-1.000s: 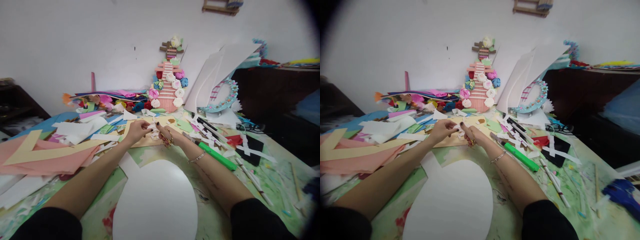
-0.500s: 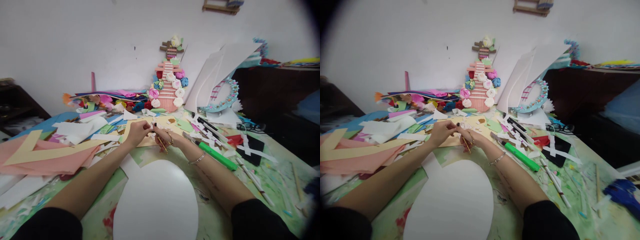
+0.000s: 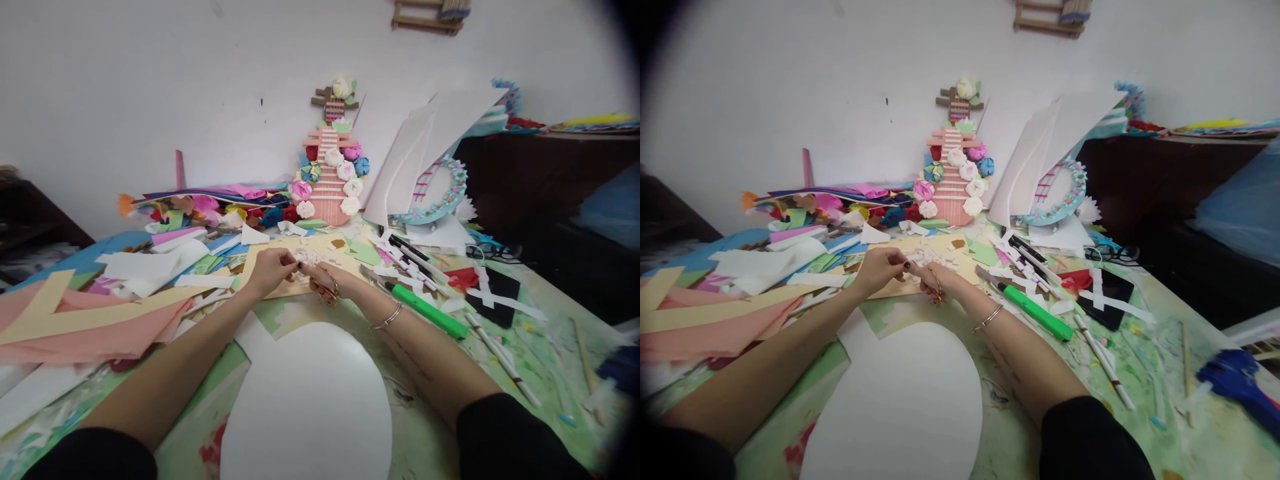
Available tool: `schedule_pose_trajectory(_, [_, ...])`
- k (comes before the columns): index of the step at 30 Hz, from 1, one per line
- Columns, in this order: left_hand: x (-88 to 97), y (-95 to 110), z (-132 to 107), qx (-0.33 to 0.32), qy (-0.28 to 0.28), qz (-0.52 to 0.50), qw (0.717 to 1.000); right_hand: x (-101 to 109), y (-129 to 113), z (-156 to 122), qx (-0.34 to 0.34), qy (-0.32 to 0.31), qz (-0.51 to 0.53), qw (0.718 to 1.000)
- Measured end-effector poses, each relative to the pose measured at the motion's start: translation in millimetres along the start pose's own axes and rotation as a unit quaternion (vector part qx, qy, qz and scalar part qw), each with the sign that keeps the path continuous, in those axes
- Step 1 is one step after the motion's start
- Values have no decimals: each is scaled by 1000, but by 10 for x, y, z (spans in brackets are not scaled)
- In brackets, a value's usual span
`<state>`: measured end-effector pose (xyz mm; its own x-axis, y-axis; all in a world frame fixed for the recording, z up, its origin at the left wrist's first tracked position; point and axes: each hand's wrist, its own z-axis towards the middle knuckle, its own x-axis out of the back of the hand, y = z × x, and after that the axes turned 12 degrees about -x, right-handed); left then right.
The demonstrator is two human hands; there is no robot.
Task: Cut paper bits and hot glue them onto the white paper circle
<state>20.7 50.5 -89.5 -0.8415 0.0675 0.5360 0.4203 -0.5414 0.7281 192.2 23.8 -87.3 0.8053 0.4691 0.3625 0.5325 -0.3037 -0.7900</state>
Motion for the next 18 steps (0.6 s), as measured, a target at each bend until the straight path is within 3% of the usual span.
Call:
schedule_pose_trajectory(5, [67,-126,55,24,25,-47,998,46,-1,4,4,25,-8,1000])
schedule_pose_trajectory(8, [144,-272,94,44,31,-3,999,144,-74,-27,-19,73,4,997])
schedule_pose_trajectory(12, [272,-430,138,59,-5,62,996,411,-158,-56,-80,196,77,974])
schedule_pose_trajectory(18, [411,-614,500,44,24,162,986,860,-5,-27,-39,268,165,948])
